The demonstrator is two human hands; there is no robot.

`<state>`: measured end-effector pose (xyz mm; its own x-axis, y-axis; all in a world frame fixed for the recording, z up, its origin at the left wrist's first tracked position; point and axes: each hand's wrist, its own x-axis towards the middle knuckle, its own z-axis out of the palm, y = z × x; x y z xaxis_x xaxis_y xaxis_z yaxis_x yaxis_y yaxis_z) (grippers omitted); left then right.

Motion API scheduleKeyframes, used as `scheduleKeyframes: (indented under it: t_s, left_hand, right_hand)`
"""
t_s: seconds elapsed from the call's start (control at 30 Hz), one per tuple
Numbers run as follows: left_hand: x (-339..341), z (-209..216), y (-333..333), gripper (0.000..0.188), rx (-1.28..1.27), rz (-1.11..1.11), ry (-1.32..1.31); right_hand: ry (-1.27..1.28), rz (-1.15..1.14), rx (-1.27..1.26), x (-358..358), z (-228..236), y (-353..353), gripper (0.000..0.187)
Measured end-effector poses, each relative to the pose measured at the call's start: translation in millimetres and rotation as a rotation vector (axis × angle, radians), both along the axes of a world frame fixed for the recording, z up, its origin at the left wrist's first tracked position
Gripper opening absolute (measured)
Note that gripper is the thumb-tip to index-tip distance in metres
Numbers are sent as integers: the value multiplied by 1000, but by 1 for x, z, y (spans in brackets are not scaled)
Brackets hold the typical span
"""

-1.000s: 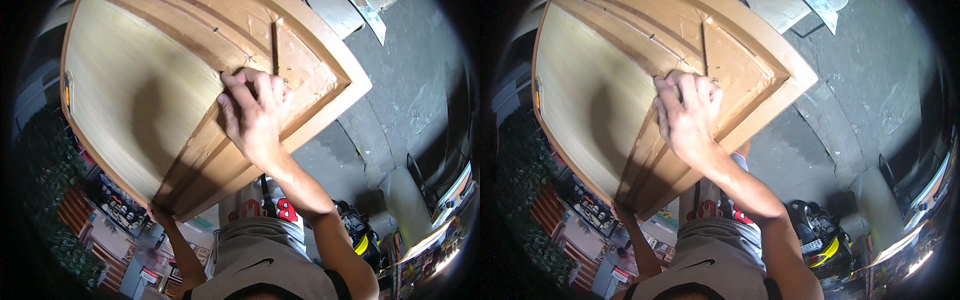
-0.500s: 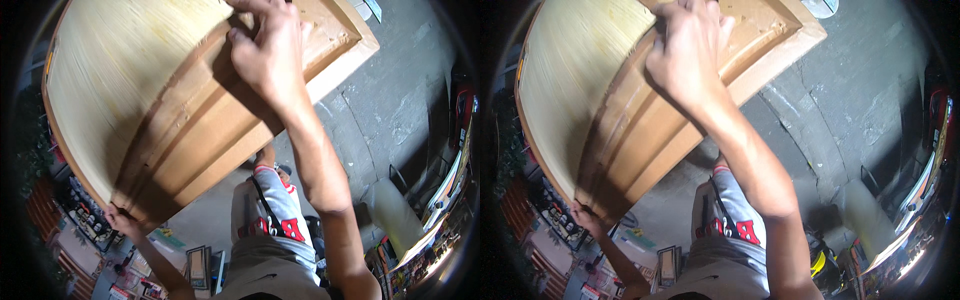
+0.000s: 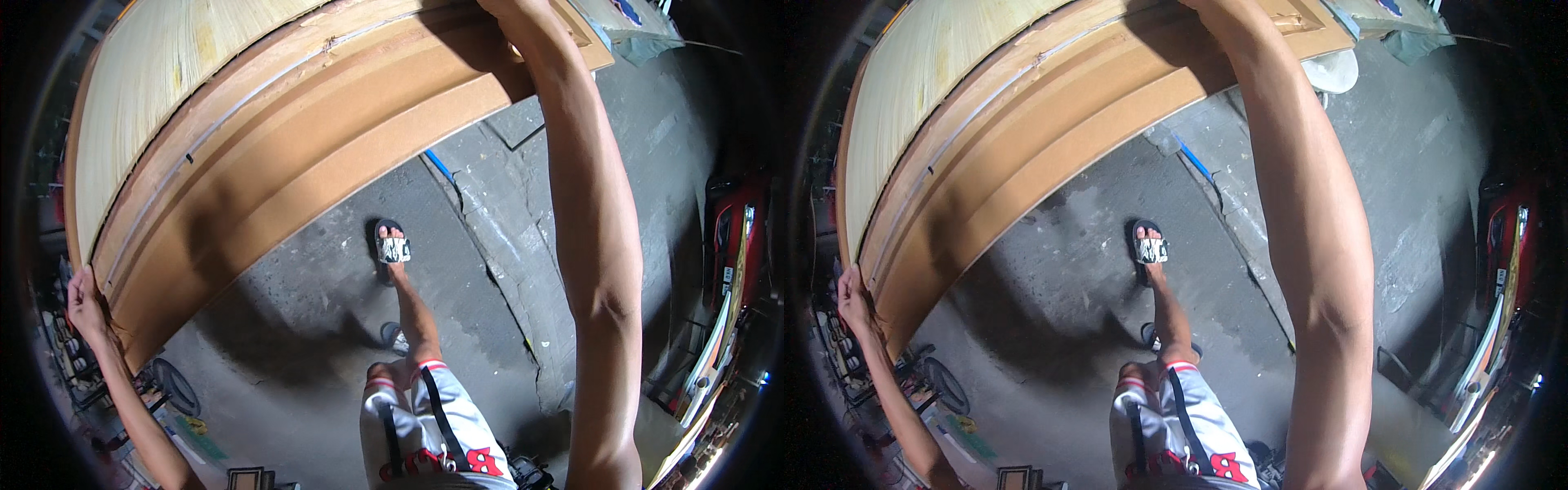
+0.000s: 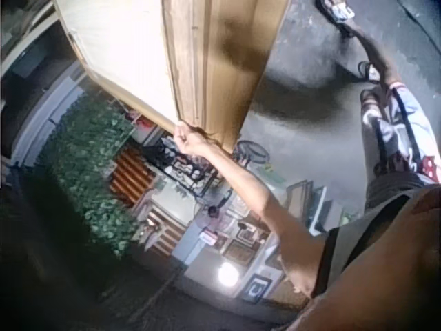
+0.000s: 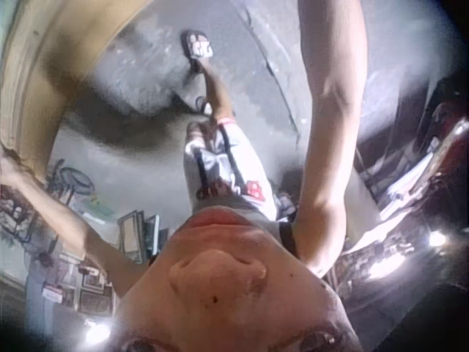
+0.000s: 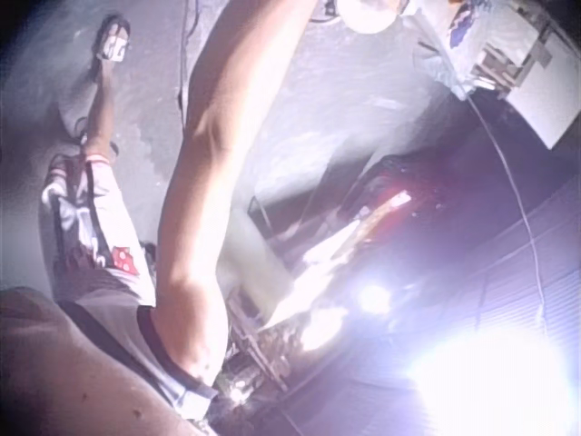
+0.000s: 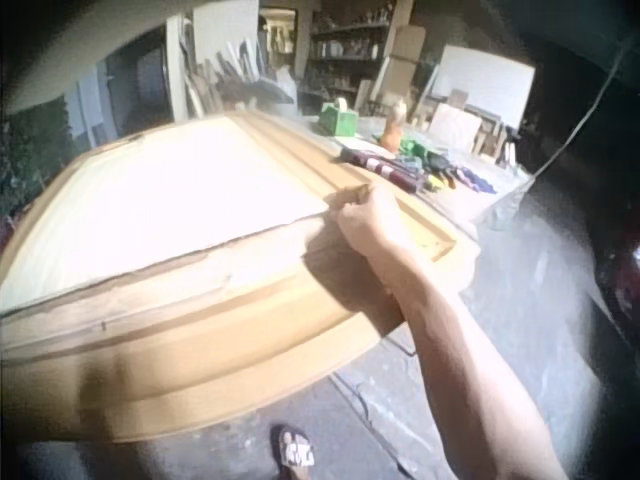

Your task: The person assembles a wooden frame by attaching small wooden pieces to the edges using a nail gun. They repeatedly position the pieces, fire nails, and adjust the frame on a workbench.

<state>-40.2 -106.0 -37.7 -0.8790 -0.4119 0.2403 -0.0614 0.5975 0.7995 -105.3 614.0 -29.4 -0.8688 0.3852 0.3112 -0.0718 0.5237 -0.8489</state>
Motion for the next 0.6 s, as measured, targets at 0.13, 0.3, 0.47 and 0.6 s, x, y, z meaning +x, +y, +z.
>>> scheduleKeyframes:
  t_s: [0.13, 0.3, 0.47, 0.6]
  left_hand:
    - [-10, -6, -7, 20, 42, -20, -34]
    - [-18, -12, -24, 28, -24, -65, -7]
    - [-25, -15, -43, 36, -123, 28, -48]
    - [-23, -7, -16, 40, -286, 25, 2]
  right_hand:
    - [59, -1, 56, -6, -5, 11, 20]
    - [34, -104, 228, -5, -4, 9, 24]
    - [-29, -118, 247, -1, 2, 6, 24]
    - [-16, -33, 294, 3, -1, 13, 20]
